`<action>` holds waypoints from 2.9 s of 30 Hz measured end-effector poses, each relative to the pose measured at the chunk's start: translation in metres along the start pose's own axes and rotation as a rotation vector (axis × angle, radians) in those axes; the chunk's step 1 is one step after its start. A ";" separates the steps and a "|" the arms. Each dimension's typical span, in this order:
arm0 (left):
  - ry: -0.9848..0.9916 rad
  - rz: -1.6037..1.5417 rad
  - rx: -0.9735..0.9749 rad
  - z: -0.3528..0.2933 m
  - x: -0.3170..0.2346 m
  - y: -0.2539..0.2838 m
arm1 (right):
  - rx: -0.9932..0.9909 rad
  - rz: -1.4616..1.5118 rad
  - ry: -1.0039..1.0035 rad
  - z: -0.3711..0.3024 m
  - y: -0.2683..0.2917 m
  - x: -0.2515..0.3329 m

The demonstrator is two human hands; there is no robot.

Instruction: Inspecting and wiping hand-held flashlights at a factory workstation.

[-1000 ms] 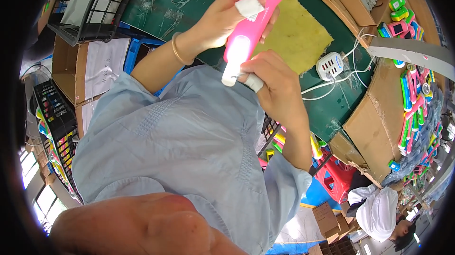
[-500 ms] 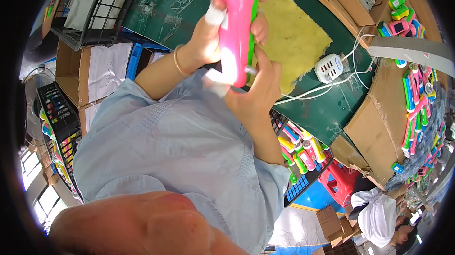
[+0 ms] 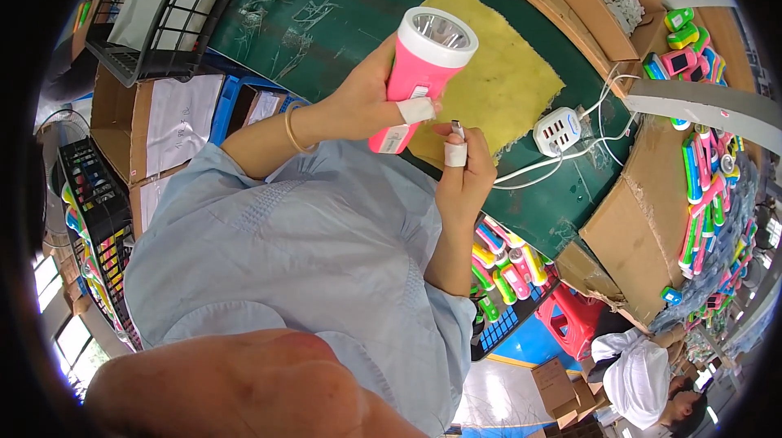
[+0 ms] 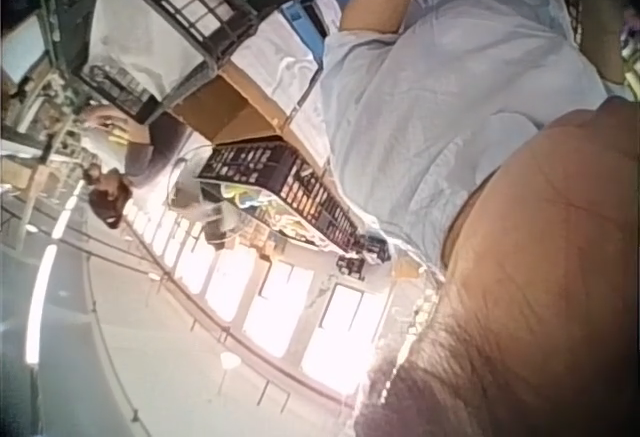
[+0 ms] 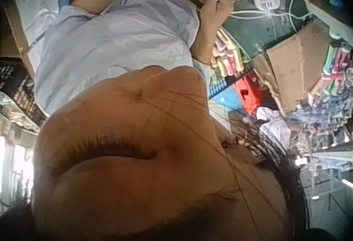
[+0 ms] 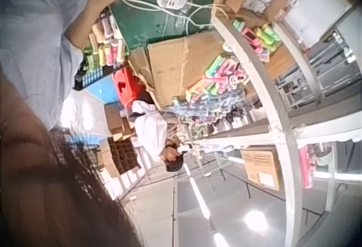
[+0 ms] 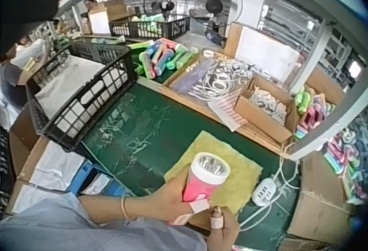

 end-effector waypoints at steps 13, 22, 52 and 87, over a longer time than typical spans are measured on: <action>0.056 0.022 0.267 0.002 -0.009 -0.005 | 0.158 0.353 0.167 0.015 -0.002 0.055; 0.122 0.352 0.070 0.002 -0.001 0.000 | 0.165 -0.181 0.102 0.030 -0.016 0.062; -0.026 -0.895 0.060 0.024 0.009 0.000 | -0.187 -0.595 0.499 -0.001 -0.036 0.071; -0.217 0.562 -0.677 0.140 0.027 0.131 | -0.684 0.451 0.377 0.016 0.151 0.031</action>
Point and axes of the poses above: each hand's wrist, its own z-axis towards the middle knuckle, its own y-axis out of the back of the hand, x = y × z, the point moved 8 cm from there along z, towards the middle knuckle, and after that the axes turned 10 degrees about z, right-handed, at the moved point
